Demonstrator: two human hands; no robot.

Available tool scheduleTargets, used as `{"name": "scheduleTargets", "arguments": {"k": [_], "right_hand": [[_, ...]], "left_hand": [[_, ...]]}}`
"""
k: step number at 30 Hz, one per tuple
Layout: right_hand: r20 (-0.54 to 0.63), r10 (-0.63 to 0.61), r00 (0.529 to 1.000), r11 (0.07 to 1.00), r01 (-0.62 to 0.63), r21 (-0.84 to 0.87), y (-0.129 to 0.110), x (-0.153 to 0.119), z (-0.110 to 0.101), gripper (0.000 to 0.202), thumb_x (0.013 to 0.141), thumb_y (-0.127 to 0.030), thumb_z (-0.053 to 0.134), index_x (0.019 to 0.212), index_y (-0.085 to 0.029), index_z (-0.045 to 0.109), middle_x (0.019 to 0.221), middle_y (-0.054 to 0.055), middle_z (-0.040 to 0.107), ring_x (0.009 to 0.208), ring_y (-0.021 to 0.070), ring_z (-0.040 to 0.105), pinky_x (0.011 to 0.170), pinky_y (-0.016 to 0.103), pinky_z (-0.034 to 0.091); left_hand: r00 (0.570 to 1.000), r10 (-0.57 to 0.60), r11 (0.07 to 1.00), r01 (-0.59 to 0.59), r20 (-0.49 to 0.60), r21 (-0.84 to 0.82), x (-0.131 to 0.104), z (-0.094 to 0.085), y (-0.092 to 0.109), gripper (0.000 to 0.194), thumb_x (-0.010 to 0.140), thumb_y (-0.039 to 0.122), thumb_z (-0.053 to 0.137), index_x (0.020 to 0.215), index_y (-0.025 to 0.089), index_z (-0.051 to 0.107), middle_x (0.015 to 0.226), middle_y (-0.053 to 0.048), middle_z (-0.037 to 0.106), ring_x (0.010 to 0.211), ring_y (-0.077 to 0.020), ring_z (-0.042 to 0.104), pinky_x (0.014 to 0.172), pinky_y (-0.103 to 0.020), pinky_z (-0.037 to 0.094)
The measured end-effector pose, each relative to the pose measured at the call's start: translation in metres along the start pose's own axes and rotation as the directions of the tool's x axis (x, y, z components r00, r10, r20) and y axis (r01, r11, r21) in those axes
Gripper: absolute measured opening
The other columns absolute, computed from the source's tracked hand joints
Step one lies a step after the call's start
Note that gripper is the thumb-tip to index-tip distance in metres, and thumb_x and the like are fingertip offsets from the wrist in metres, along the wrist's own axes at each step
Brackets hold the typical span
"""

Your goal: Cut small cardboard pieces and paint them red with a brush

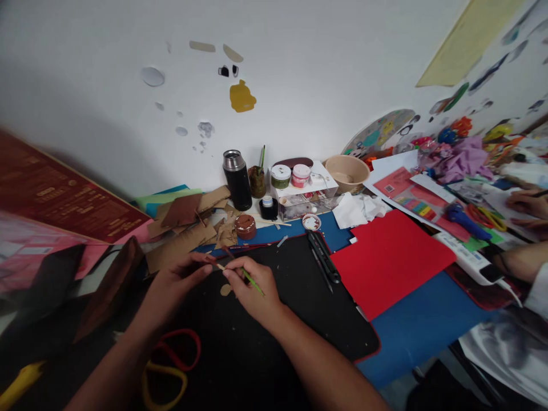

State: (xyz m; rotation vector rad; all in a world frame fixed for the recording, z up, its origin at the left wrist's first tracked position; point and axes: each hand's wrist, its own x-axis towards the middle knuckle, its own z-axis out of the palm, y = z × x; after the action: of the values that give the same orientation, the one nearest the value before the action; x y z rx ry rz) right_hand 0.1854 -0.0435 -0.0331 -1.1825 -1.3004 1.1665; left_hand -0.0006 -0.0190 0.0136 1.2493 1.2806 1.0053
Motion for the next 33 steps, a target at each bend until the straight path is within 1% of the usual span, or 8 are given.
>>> {"name": "scheduleTargets", "arguments": {"k": [4, 7, 9, 16, 22, 25, 29, 33], "right_hand": [[0.002, 0.0, 1.0, 1.0, 0.0, 0.005, -0.001, 0.0, 0.0, 0.014, 0.094, -0.035, 0.07, 0.092, -0.022, 0.073, 0.06, -0.004, 0.061, 0.048, 0.0109, 0.056, 0.045, 0.02, 0.043], [0.004, 0.001, 1.0, 1.0, -0.001, 0.008, 0.0, 0.0, -0.001, 0.014, 0.094, -0.036, 0.071, 0.091, -0.022, 0.073, 0.06, -0.005, 0.06, 0.048, 0.0107, 0.056, 0.045, 0.019, 0.043], [0.003, 0.003, 1.0, 1.0, -0.003, 0.007, 0.0, 0.0, 0.0, 0.014, 0.093, -0.036, 0.071, 0.091, -0.022, 0.073, 0.06, -0.004, 0.061, 0.048, 0.0106, 0.057, 0.045, 0.019, 0.042], [0.01, 0.003, 1.0, 1.0, -0.003, -0.004, 0.004, -0.001, 0.001, 0.012, 0.094, -0.034, 0.071, 0.092, -0.022, 0.073, 0.061, -0.004, 0.063, 0.047, 0.0106, 0.058, 0.044, 0.019, 0.041], [0.018, -0.011, 1.0, 0.999, 0.01, 0.05, 0.004, -0.001, 0.001, 0.021, 0.096, -0.042, 0.07, 0.096, -0.021, 0.075, 0.062, -0.004, 0.064, 0.048, 0.0104, 0.058, 0.046, 0.02, 0.045], [-0.006, -0.03, 1.0, 0.994, 0.03, 0.107, 0.001, 0.0, -0.004, 0.032, 0.101, -0.05, 0.064, 0.101, -0.02, 0.076, 0.063, -0.002, 0.065, 0.047, 0.0107, 0.058, 0.048, 0.021, 0.046], [-0.121, -0.022, 0.992, 0.975, 0.048, 0.215, -0.004, 0.003, -0.011, 0.046, 0.102, -0.061, 0.058, 0.097, -0.018, 0.074, 0.06, -0.002, 0.063, 0.044, 0.0105, 0.055, 0.043, 0.021, 0.04], [-0.184, 0.013, 0.983, 0.945, 0.048, 0.323, -0.009, 0.005, -0.017, 0.052, 0.1, -0.067, 0.058, 0.094, -0.017, 0.073, 0.057, -0.001, 0.063, 0.042, 0.0106, 0.054, 0.04, 0.02, 0.038]], "left_hand": [[0.995, -0.059, 0.994, 0.066, 0.077, -0.091, -0.001, 0.01, 0.0, 0.03, 0.068, 0.047, 0.093, 0.076, 0.022, 0.079, 0.085, -0.006, 0.076, 0.079, -0.0221, 0.065, 0.076, -0.03, 0.051], [0.989, -0.109, 0.981, 0.124, 0.103, -0.15, -0.002, 0.015, -0.004, 0.033, 0.067, 0.046, 0.094, 0.077, 0.02, 0.078, 0.079, -0.003, 0.071, 0.064, -0.0152, 0.056, 0.06, -0.025, 0.045], [0.987, -0.13, 0.972, 0.146, 0.1, -0.185, -0.003, 0.017, -0.008, 0.035, 0.065, 0.045, 0.095, 0.078, 0.019, 0.076, 0.076, -0.002, 0.068, 0.059, -0.0121, 0.051, 0.054, -0.022, 0.041], [0.995, -0.066, 0.972, 0.083, 0.081, -0.22, -0.005, 0.025, -0.018, 0.035, 0.071, 0.043, 0.093, 0.08, 0.019, 0.07, 0.073, 0.001, 0.062, 0.058, -0.0107, 0.049, 0.053, -0.021, 0.041], [0.999, -0.02, 0.979, 0.027, 0.037, -0.2, -0.005, 0.021, -0.012, 0.035, 0.073, 0.045, 0.091, 0.079, 0.02, 0.068, 0.079, -0.001, 0.068, 0.061, -0.0132, 0.055, 0.056, -0.024, 0.045], [0.998, 0.015, 0.994, -0.021, -0.055, -0.108, -0.002, 0.013, -0.01, 0.034, 0.075, 0.047, 0.089, 0.082, 0.022, 0.066, 0.084, -0.003, 0.074, 0.068, -0.0182, 0.064, 0.061, -0.026, 0.048], [0.967, 0.15, 0.971, -0.104, -0.207, 0.218, 0.004, 0.001, -0.016, 0.021, 0.077, 0.039, 0.085, 0.083, 0.024, 0.072, 0.075, -0.002, 0.073, 0.071, -0.0214, 0.066, 0.07, -0.028, 0.048], [0.941, 0.263, 0.873, -0.137, -0.215, 0.468, 0.009, -0.006, -0.025, 0.008, 0.08, 0.031, 0.081, 0.084, 0.026, 0.076, 0.076, -0.002, 0.074, 0.072, -0.0236, 0.066, 0.07, -0.029, 0.044]]}}
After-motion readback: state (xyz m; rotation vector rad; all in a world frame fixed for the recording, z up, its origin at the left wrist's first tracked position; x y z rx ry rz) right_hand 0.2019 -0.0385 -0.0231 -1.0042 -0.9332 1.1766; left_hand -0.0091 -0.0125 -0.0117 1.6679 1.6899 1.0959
